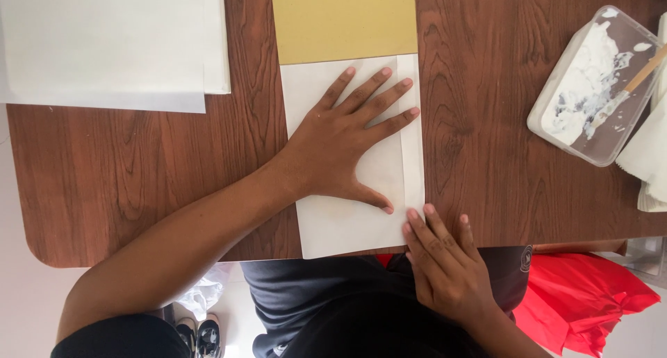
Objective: Folding a sheet of paper over a cardboard template and applying glue with a brush to secure the edges.
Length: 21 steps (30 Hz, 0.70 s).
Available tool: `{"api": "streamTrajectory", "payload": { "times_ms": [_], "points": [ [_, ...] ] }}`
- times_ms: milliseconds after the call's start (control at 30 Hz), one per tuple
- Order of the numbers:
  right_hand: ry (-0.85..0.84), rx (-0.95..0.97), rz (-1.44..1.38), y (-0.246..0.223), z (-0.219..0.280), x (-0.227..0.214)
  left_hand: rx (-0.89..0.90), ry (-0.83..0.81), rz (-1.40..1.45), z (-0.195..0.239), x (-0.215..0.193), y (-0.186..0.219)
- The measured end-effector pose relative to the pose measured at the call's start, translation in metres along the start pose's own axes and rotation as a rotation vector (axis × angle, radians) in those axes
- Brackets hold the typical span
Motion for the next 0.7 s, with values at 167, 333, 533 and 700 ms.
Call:
{"api": "streamTrajectory", "payload": {
  "times_ms": [167, 333, 533, 700],
  "points": [
    [-0.012, -0.07, 0.033, -0.01, 0.014, -0.002, 0.003, -0.016, 0.007, -0.001, 0.002, 0.0],
    [0.033, -0.166, 0.019, -0.008, 0.017, -0.013, -0.018, 0.02, -0.021, 0.0, 0.003, -0.004],
    [0.139, -0.379, -0.055, 0.001, 0.011, -0.027, 0.009, 0.34, -0.049, -0.004, -0.027, -0.012],
    [0.144, -0.568, -0.179, 0.013, -0.007, -0.04, -0.037, 0.374, -0.128, -0.004, -0.022, -0.015]
  ]
}}
Point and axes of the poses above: each hand's wrist, its own z-axis away from the middle knuckle, its own x-axis out of the palm, y = z × x, the point moved 10 cm from there along -z, towards the middle knuckle, and after that the axes turned 13 degrees about -y, right-handed, at the moved point
